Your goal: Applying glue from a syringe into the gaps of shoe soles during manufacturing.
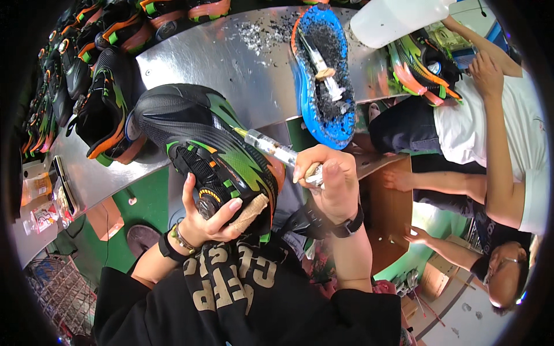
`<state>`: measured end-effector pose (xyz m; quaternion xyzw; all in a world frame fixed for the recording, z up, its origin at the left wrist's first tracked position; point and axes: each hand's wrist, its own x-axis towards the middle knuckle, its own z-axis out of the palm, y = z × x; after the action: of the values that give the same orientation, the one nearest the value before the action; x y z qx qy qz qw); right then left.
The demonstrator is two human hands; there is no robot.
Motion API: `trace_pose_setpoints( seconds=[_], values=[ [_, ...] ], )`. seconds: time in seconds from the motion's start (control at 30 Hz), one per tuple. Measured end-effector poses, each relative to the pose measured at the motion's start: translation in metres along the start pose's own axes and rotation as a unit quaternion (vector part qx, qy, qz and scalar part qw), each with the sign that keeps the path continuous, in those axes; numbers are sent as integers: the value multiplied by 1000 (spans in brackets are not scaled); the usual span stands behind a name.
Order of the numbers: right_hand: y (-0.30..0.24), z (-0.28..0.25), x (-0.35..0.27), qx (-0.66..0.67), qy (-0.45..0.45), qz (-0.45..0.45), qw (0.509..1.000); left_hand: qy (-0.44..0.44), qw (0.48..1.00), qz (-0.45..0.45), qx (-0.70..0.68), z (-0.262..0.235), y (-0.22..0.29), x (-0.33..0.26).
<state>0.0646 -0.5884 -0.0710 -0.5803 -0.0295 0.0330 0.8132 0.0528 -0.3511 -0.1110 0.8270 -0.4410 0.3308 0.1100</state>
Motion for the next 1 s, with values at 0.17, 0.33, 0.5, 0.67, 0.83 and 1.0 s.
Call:
trace_pose_setpoints(
  seconds=[0.17, 0.33, 0.5, 0.67, 0.83, 1.0],
  values=[
    [3, -8, -16, 29, 18, 20, 999, 25, 1000, -12, 11, 9, 5, -5],
    [4, -11, -32, 17, 38, 23, 999, 28, 999, 8, 24, 15, 6, -21],
    [5, -15, -44, 38, 55, 18, 998, 0, 999, 28, 44, 11, 1, -9],
    [3, -14, -54, 45, 85, 28, 995, -54, 983, 127, 125, 17, -8, -28],
    [-3, -9, -63, 13, 122, 49, 991, 15, 969, 183, 166, 27, -6, -35],
    [-10, 1, -65, -83, 144, 96, 981, 84, 946, 236, 208, 39, -5, -41]
  ],
)
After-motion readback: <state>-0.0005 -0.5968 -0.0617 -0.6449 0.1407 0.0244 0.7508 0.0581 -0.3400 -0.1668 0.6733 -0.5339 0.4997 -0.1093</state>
